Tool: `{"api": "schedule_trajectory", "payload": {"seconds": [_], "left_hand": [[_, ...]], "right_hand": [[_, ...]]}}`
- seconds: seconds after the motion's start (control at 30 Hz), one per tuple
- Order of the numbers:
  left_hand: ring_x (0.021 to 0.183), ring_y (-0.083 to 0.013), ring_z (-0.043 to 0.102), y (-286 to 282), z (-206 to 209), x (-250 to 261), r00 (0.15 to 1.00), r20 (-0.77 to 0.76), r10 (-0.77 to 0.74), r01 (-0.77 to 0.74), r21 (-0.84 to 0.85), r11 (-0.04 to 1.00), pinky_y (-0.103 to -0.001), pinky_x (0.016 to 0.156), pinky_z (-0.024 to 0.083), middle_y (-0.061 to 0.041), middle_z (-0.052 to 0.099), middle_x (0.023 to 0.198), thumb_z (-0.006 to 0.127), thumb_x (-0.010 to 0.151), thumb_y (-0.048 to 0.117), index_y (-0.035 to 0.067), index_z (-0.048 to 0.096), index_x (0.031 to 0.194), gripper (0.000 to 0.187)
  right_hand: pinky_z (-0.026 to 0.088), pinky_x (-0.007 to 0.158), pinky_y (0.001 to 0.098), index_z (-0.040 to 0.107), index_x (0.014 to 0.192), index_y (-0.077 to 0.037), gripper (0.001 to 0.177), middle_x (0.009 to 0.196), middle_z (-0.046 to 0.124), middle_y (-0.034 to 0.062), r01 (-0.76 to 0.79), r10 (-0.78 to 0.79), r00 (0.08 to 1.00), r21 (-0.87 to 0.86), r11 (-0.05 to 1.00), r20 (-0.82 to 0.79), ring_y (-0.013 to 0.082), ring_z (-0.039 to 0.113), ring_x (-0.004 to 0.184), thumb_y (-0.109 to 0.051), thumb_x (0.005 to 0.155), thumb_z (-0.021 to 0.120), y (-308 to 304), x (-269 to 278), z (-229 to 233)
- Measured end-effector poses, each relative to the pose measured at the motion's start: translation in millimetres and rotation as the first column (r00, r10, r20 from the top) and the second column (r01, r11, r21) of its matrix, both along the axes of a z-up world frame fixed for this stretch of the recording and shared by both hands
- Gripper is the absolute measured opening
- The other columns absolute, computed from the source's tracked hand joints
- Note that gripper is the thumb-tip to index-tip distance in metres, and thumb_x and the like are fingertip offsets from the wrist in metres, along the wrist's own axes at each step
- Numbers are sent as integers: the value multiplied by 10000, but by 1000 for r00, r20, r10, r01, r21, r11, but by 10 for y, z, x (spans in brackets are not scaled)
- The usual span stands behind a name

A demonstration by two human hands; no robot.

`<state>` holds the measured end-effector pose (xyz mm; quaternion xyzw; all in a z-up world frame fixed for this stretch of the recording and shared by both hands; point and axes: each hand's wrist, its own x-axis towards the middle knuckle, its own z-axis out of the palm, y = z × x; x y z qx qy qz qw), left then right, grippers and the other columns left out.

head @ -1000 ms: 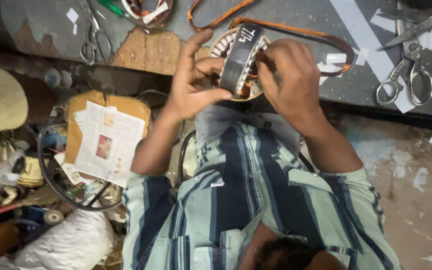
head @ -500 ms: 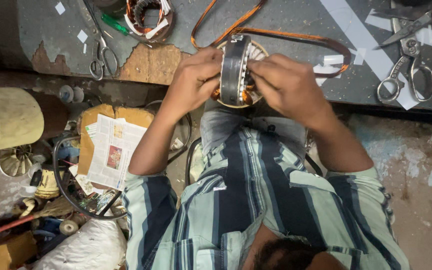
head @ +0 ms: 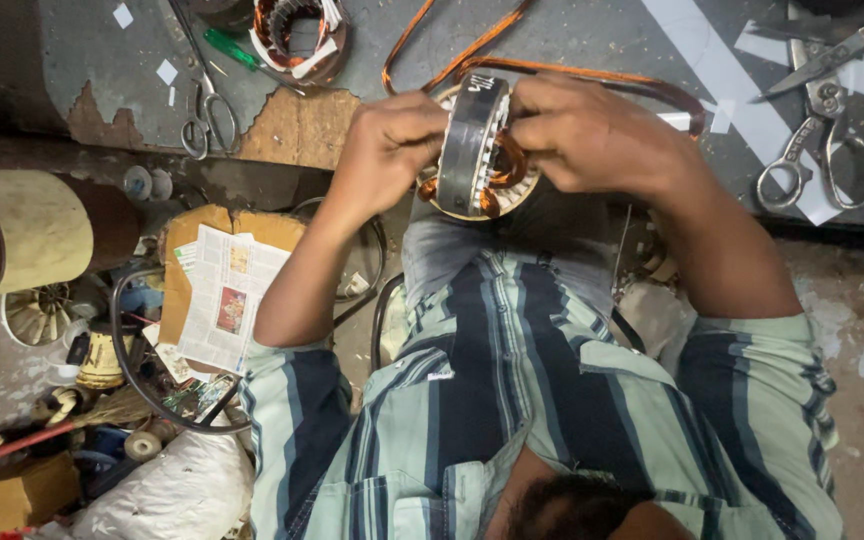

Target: The person winds copper wire around a motor stator by hand, threading the wire through slots and rotating the stator to continue winding. The person handles the stator and copper wire directly without visible tools.

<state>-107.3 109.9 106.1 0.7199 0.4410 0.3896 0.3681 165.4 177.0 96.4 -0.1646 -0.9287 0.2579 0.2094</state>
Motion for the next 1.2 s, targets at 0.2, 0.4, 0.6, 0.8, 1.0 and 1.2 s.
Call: {"api": "schedule_trajectory", "payload": {"seconds": [0.2,0.4,0.6,0.8,1.0,1.2], "left_hand": [[785,-271,639,55,52,18,987,-155,-48,56,42,998,-373,717,494,-131,599,830,674,847,-82,-20,722,948,127],[950,-337,623,48,101,-38,950,-282,-136,183,148,972,-423,826,517,-147,592,990,708,840,-49,14,731,1079,248],[1023,-336,648,92,24,-57,937,-341,-74,190,320,928,-408,881,539,-137,647,1081,751,808,-13,40,712,1056,257],[1017,-353,666,-12,-4,-35,955,-294,40,34,241,970,-419,889,546,-151,667,1075,764,823,-11,-23,665,1111,304],[990,-368,667,-83,136,86,911,-386,145,-113,105,988,-433,854,529,-158,640,1046,794,872,41,-30,654,1096,274],[1045,-365,633,-39,276,45,873,-486,35,115,275,954,-447,917,528,-153,642,1079,776,844,18,-13,681,1086,261]], "right_hand": [[562,883,367,724,1117,-40,150,1157,710,131,211,-281,951,-395,894,-128,271,710,1013,-41,976,673,-264,53,64],[552,805,406,670,1168,17,301,1062,687,168,483,-538,808,-252,839,-240,323,696,928,-104,910,769,-793,-195,155],[544,795,441,746,1134,-36,203,985,685,134,591,-598,779,-101,800,-188,340,683,882,-48,932,740,-818,-235,193],[548,812,436,723,1119,-36,141,1021,689,137,610,-623,753,-129,782,-213,331,684,922,-53,981,748,-769,-264,63],[550,795,427,674,1122,-26,139,1031,639,136,587,-585,784,-61,807,-207,329,681,928,-63,1008,744,-774,-266,30],[540,736,428,663,1087,-30,125,995,622,139,583,-595,778,-121,804,-203,324,673,861,-70,1003,748,-733,-255,23]]}}
